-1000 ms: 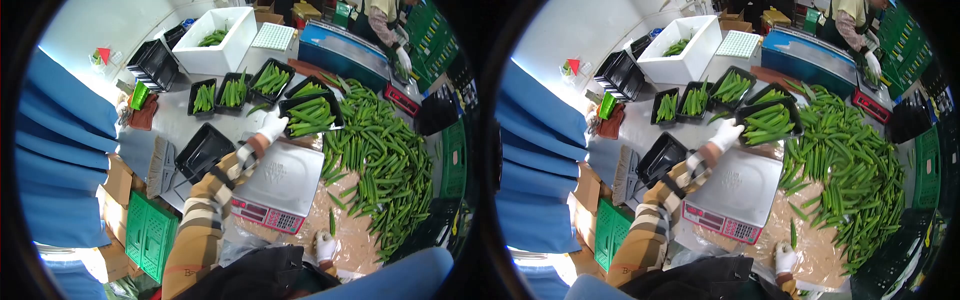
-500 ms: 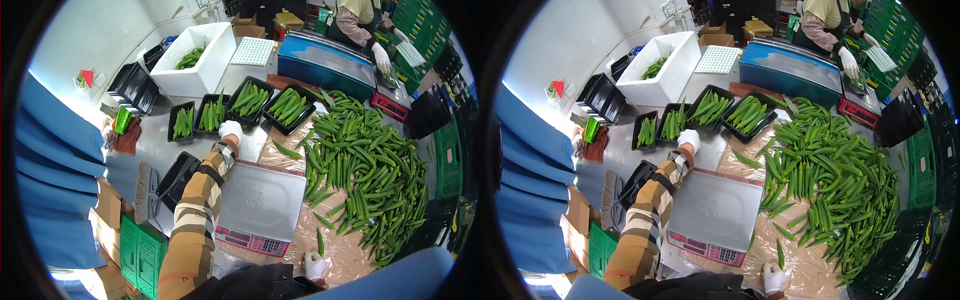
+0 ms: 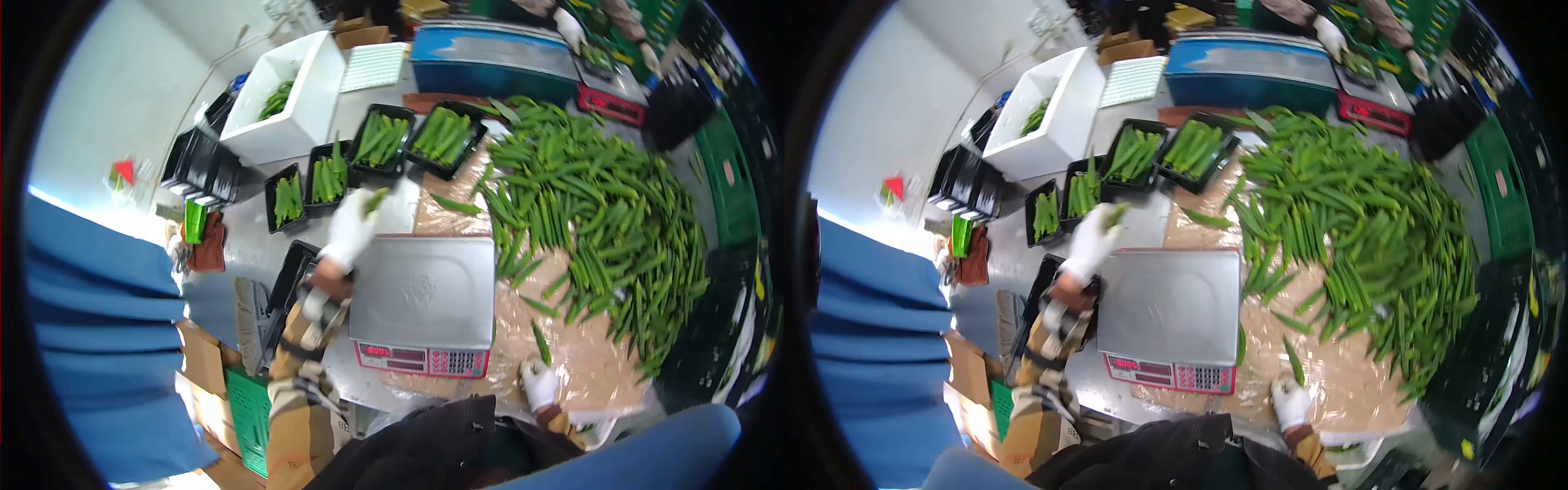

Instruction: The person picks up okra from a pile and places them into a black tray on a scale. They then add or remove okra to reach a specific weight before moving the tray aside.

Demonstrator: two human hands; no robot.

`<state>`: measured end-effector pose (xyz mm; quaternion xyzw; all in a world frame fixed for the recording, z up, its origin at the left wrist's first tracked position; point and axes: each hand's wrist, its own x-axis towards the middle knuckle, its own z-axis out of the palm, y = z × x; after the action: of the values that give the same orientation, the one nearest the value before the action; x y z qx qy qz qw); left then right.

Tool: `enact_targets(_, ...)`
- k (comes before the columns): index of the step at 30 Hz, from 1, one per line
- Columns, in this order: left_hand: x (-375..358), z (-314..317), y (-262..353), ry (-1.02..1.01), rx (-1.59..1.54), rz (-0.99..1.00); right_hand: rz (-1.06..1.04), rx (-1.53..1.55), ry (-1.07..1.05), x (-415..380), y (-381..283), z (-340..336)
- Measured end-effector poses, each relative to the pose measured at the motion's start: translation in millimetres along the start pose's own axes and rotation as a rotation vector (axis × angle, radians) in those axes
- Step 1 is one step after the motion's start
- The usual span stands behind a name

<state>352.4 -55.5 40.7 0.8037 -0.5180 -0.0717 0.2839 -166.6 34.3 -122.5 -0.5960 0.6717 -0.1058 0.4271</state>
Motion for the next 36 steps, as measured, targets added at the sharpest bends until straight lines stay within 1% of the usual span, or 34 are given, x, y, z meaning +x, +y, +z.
enact_targets(1, -24, -21, 2, 0.079, 0.011, 0.027, -0.050, -0.050, 0.032, -1, 3, 1)
enact_targets(2, -49, -36, -4, 0.116, -0.031, 0.014, -0.026, -0.068, 0.028, -4, -3, -1)
enact_targets(3, -75, -43, -25, 0.185, -0.045, 0.041, -0.003, -0.083, 0.028, -4, -11, -4)
enact_targets(4, -104, -55, -35, 0.189, -0.023, -0.084, -0.044, -0.116, 0.048, -5, -15, -6)
enact_targets(5, -134, -64, -58, 0.119, 0.052, -0.221, -0.084, -0.151, 0.068, -6, -18, -8)
enact_targets(7, -194, -56, -110, 0.283, 0.224, -0.074, -0.077, -0.195, 0.065, -9, -25, -12)
enact_targets(9, -235, -59, -107, 0.093, 0.209, -0.237, -0.125, -0.301, 0.121, -10, -25, -10)
enact_targets(10, -242, -55, -112, 0.116, 0.157, -0.192, -0.126, -0.280, 0.125, -10, -26, -11)
enact_targets(11, -240, -50, -104, 0.141, 0.101, -0.152, -0.103, -0.288, 0.094, -12, -31, -15)
enact_targets(12, -239, -50, -98, 0.136, 0.157, -0.189, -0.098, -0.270, 0.064, -12, -29, -15)
enact_targets(13, -234, -52, -95, 0.140, 0.125, -0.182, -0.101, -0.253, 0.033, -10, -27, -15)
enact_targets(14, -228, -55, -95, 0.099, -0.012, -0.196, -0.161, -0.278, 0.093, -12, -26, -15)
enact_targets(15, -223, -58, -94, 0.056, -0.147, -0.207, -0.156, -0.255, 0.071, -12, -25, -16)
enact_targets(17, -224, -54, -94, 0.048, -0.098, -0.187, -0.146, -0.209, 0.020, -14, -25, -21)
enact_targets(19, -229, -46, -101, 0.024, -0.004, -0.195, -0.186, -0.233, 0.045, -16, -23, -23)
enact_targets(20, -227, -48, -99, 0.035, 0.033, -0.156, -0.198, -0.239, 0.057, -18, -23, -23)
enact_targets(21, -225, -53, -99, 0.036, -0.019, -0.133, -0.208, -0.244, 0.072, -19, -23, -23)
enact_targets(23, -222, -63, -115, -0.025, -0.277, -0.304, -0.237, -0.132, 0.130, -21, -23, -23)
enact_targets(25, -223, -76, -108, 0.023, -0.499, -0.457, -0.254, -0.017, 0.154, -26, -35, -34)
enact_targets(26, -221, -82, -125, -0.004, -0.532, -0.491, -0.171, -0.078, 0.078, -25, -45, -45)
enact_targets(27, -223, -83, -128, 0.081, -0.702, -0.515, -0.198, -0.009, 0.129, -23, -48, -49)
enact_targets(29, -220, -92, -102, 0.327, -0.937, -0.479, -0.257, 0.133, 0.237, -17, -53, -57)
enact_targets(30, -213, -96, -92, 0.450, -0.774, -0.396, -0.411, -0.153, 0.377, -7, -51, -59)
enact_targets(31, -208, -102, -80, 0.572, -0.610, -0.316, -0.430, -0.207, 0.409, 0, -50, -59)
enact_targets(32, -208, -113, -46, 0.537, -0.250, -0.216, -0.450, -0.264, 0.438, 7, -51, -59)
enact_targets(33, -207, -108, -15, 0.448, -0.226, -0.172, -0.471, -0.323, 0.463, 13, -52, -59)
enact_targets(34, -210, -97, 16, 0.361, -0.201, -0.132, -0.436, -0.408, 0.356, 22, -51, -56)
enact_targets(35, -213, -84, 42, 0.276, -0.174, -0.094, -0.432, -0.410, 0.312, 32, -45, -50)
enact_targets(36, -217, -70, 59, 0.154, 0.031, 0.079, -0.430, -0.409, 0.267, 44, -40, -42)
